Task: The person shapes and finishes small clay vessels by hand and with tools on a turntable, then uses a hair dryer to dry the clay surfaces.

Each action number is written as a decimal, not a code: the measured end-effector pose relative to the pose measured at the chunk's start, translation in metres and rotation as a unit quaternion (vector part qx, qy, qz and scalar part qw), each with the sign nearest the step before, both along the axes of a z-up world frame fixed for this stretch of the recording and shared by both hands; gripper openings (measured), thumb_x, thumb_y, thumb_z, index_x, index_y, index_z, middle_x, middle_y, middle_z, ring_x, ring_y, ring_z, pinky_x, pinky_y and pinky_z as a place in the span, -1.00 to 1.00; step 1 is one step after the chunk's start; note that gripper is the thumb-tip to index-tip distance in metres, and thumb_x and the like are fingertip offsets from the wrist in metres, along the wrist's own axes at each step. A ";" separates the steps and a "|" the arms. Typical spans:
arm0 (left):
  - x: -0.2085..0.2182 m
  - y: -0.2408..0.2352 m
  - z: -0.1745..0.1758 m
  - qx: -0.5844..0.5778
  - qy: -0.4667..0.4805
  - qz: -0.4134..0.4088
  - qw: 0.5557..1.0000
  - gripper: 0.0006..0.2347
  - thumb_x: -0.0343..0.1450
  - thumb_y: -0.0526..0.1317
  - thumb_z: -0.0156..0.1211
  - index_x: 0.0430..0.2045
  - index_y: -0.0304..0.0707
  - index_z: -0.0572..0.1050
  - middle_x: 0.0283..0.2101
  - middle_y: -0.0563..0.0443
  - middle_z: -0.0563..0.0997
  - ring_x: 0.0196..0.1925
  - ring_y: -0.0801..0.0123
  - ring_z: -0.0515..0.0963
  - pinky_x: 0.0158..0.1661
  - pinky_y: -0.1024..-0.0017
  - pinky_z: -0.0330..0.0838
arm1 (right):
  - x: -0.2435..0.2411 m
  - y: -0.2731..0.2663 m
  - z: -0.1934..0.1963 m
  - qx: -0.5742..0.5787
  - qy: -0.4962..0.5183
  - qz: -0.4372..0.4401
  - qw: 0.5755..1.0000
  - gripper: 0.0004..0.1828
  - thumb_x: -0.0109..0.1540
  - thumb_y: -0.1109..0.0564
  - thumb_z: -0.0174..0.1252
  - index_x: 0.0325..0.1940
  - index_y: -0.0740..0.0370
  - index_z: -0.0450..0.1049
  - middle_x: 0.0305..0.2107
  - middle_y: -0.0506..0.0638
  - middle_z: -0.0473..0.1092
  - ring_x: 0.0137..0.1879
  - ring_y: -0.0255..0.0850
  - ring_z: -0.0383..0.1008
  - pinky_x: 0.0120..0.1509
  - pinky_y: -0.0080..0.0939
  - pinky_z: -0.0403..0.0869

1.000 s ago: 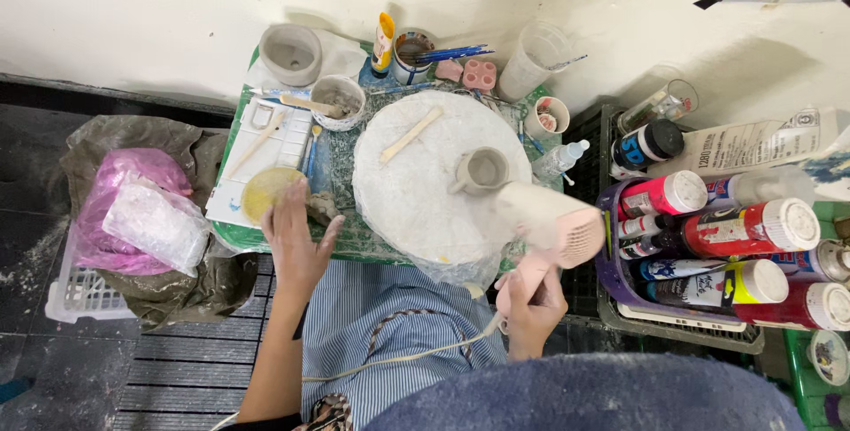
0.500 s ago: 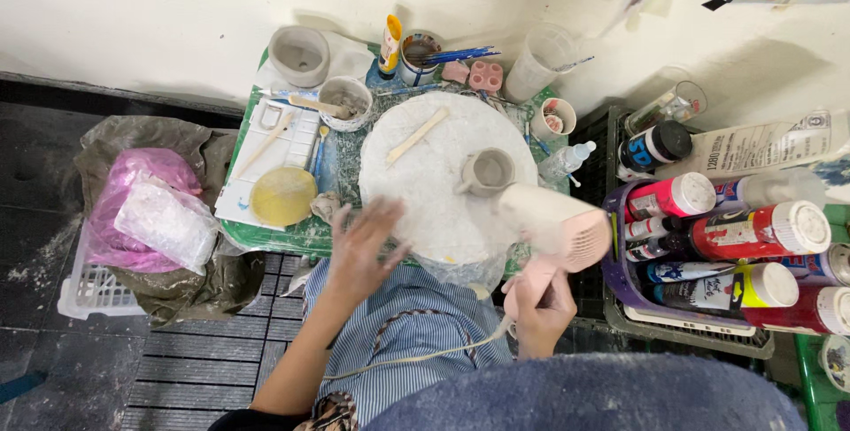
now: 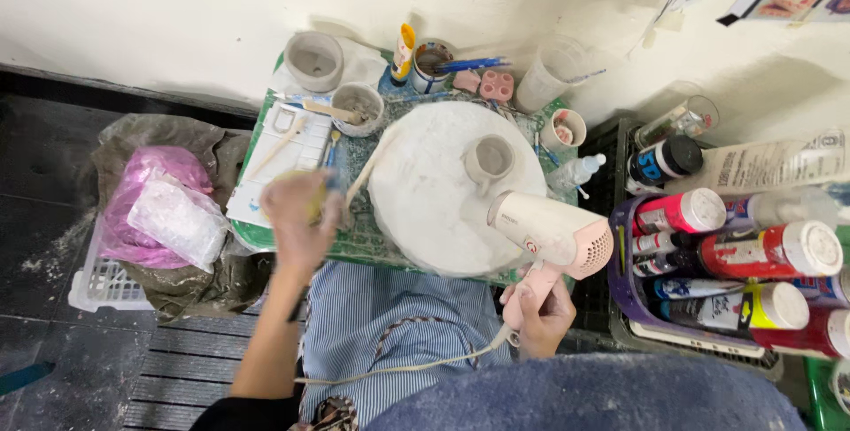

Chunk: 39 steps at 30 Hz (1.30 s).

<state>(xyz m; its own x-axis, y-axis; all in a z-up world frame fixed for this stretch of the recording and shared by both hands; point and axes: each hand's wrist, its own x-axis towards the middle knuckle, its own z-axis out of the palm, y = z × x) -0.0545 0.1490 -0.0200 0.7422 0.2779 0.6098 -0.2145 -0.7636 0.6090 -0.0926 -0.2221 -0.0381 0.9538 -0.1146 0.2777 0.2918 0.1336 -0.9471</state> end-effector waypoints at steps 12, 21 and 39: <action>0.176 0.116 -0.037 0.018 0.148 -0.023 0.989 -0.11 0.20 -0.22 0.60 0.37 -0.46 0.08 0.33 -0.49 0.26 0.39 -0.31 0.27 0.31 0.03 0.19 | 0.042 0.016 -0.043 0.089 0.025 0.103 0.990 -0.62 0.29 0.20 0.14 0.08 0.56 0.32 -0.09 0.25 0.39 -0.33 -0.08 0.51 -0.31 -0.13 0.51; 0.251 0.136 -0.031 -0.015 0.269 -0.091 0.959 0.18 -0.01 -0.18 0.71 0.46 -0.23 -0.12 0.39 -0.44 0.16 0.43 -0.22 0.21 0.33 0.08 0.20 | 0.043 0.022 -0.036 0.076 0.047 0.072 0.993 -0.58 0.25 0.25 0.13 0.12 0.58 0.32 -0.15 0.27 0.39 -0.37 -0.09 0.49 -0.36 -0.13 0.48; 0.208 0.126 0.005 0.028 0.021 -0.052 0.998 -0.01 0.13 -0.27 0.73 0.42 -0.27 0.07 0.38 -0.34 0.29 0.42 -0.11 0.37 0.36 0.15 0.30 | 0.047 0.022 -0.036 0.058 0.030 0.091 0.994 -0.67 0.28 0.26 0.11 0.06 0.55 0.34 -0.15 0.26 0.42 -0.34 -0.09 0.52 -0.32 -0.11 0.53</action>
<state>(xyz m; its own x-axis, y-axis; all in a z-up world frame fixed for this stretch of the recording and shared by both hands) 0.1531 0.2749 -0.0145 0.7901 0.1637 0.5907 -0.2707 -0.7714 0.5759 -0.0457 -0.1998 -0.0738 0.9762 0.0327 0.2144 0.1962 0.2884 -0.9372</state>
